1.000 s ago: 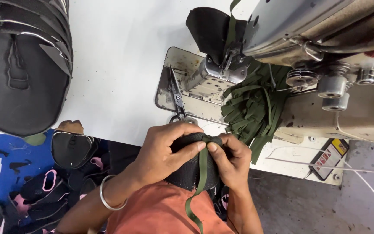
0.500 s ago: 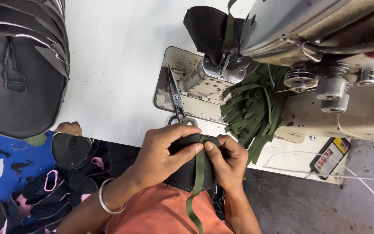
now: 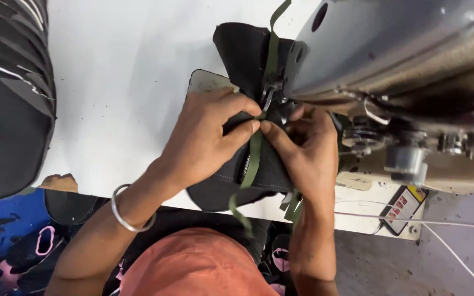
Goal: The person uses a sewing machine to stitch a green strap onto the upper part of a black sandal. They guide the sandal under the needle, sew along the edge, and then use scissors to cut the excess strap and thread. The process is repeated for multiple sandals, with the person picking up new items from a pile and placing finished ones aside.
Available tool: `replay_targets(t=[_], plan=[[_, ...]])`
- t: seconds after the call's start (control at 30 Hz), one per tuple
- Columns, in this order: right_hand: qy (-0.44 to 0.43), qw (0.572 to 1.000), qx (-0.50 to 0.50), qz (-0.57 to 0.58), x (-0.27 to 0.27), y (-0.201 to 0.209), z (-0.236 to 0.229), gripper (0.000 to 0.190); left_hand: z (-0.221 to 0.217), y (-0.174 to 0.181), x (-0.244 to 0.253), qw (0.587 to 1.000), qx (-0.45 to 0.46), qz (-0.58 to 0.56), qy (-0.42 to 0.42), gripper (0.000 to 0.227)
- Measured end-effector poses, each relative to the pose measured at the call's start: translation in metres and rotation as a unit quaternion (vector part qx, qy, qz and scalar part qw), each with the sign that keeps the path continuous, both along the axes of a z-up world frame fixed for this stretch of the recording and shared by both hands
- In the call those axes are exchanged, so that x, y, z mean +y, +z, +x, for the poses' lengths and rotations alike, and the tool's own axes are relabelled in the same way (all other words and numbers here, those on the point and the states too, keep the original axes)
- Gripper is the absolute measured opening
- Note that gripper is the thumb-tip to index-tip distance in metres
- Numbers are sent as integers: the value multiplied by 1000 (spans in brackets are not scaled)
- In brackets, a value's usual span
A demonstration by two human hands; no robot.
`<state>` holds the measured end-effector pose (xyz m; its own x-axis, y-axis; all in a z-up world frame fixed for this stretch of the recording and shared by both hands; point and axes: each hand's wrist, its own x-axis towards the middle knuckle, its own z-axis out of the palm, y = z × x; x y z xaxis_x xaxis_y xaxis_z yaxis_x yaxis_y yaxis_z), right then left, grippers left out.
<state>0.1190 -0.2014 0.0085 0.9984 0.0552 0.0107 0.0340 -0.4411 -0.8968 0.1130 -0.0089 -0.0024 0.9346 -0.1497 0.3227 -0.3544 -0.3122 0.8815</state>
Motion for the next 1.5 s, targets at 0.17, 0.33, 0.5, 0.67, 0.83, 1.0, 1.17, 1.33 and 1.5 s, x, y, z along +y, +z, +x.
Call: replay_targets(t=[0.17, 0.33, 0.5, 0.67, 0.83, 1.0, 1.17, 1.33, 1.5], plan=[[-24, 997, 43, 56, 1, -2, 12, 32, 14, 5, -1, 999, -4, 50, 16, 18], [-30, 991, 90, 94, -1, -1, 19, 31, 24, 3, 1, 998, 22, 65, 11, 18], [-50, 988, 89, 117, 5, -1, 22, 24, 27, -3, -2, 998, 34, 47, 26, 17], [-66, 991, 81, 89, 5, 0, 20, 22, 26, -8, -2, 999, 34, 14, 30, 17], [-64, 995, 58, 50, 0, -3, 18, 29, 18, -15, -3, 999, -8, 21, 31, 20], [-59, 997, 44, 38, -2, -12, 14, 32, 19, -11, -1, 999, -20, 40, 23, 25], [-36, 999, 22, -4, 0, 9, 2, 36, 19, -11, 2, 996, -41, 76, 22, 24], [-62, 952, -109, -278, 0, 30, -33, 63, 12, -9, 6, 996, -20, 88, 9, 26], [135, 918, -237, -288, -16, -13, -40, 81, -24, -1, 24, 958, -201, 203, -36, 51]])
